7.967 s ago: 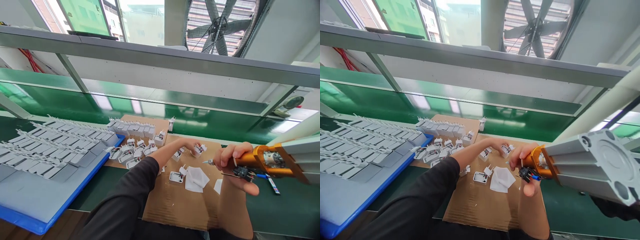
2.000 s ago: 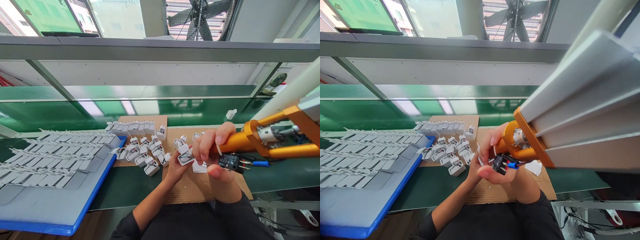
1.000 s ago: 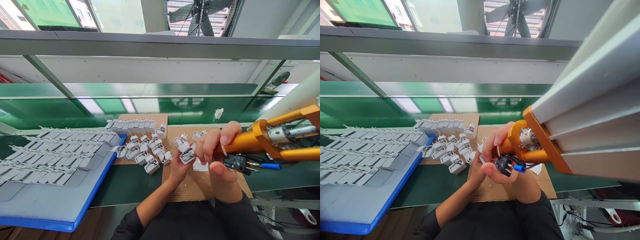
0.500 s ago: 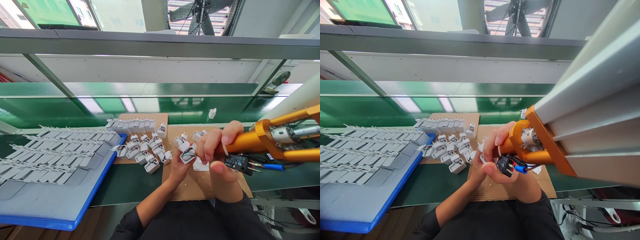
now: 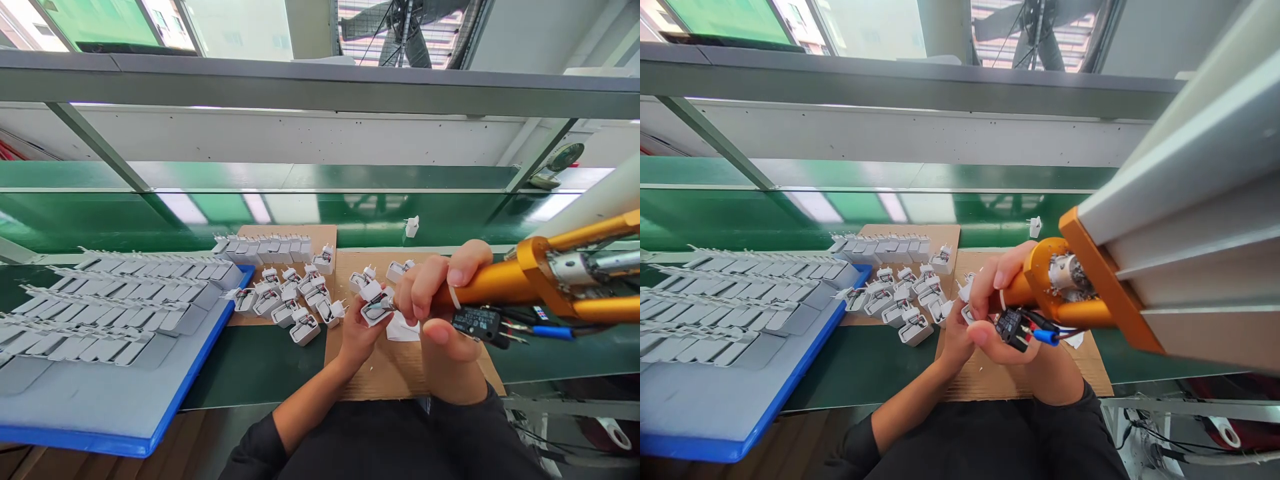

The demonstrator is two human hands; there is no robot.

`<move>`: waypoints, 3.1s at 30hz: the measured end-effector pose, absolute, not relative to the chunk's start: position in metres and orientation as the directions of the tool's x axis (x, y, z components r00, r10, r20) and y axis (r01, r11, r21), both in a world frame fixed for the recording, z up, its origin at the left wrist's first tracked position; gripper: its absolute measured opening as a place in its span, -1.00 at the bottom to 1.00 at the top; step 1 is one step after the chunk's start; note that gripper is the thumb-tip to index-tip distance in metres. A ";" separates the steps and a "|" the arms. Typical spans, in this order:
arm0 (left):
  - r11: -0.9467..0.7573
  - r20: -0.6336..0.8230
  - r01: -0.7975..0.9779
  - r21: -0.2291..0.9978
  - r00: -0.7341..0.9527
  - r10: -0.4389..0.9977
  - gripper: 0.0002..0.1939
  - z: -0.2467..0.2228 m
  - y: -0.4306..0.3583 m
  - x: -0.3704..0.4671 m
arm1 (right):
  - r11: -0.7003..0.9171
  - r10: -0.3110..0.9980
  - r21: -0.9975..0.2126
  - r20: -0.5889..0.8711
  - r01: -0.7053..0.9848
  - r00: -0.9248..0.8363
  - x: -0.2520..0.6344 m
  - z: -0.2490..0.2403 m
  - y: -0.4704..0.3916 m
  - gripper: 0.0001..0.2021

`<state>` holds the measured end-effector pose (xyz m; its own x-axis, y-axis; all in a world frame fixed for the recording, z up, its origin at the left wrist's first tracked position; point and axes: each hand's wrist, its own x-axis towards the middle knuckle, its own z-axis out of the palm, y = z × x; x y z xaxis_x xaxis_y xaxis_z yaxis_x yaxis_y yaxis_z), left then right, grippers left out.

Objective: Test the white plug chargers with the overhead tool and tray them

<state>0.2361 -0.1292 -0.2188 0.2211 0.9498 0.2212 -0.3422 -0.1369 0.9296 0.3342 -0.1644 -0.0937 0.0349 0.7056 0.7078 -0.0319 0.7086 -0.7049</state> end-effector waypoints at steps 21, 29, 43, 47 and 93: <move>-0.102 0.206 -0.377 0.921 0.246 0.947 -0.64 -0.227 -0.130 0.238 | 0.839 0.540 -0.534 0.840 -0.101 0.044 0.325 -0.091 -0.155 -0.65; -0.155 0.214 -0.232 0.960 0.260 0.942 -0.69 -0.224 -0.127 0.228 | 0.810 0.579 -0.574 0.815 -0.123 0.008 0.332 -0.094 -0.156 -0.57; 0.001 0.041 0.277 0.961 -0.148 0.988 -0.57 -0.271 -0.149 0.060 | 0.842 0.538 -0.515 0.818 -0.157 0.202 0.350 -0.099 -0.162 -0.50; 0.127 0.016 0.336 0.933 -0.392 0.920 -0.43 -0.279 -0.121 0.031 | 0.867 0.469 -0.455 0.883 -0.202 0.023 0.369 -0.101 -0.146 -0.57; -0.979 0.078 0.178 -0.096 0.982 0.171 -0.59 -0.124 0.027 0.229 | 0.824 0.556 -0.540 0.829 -0.172 0.058 0.410 -0.123 -0.123 -0.49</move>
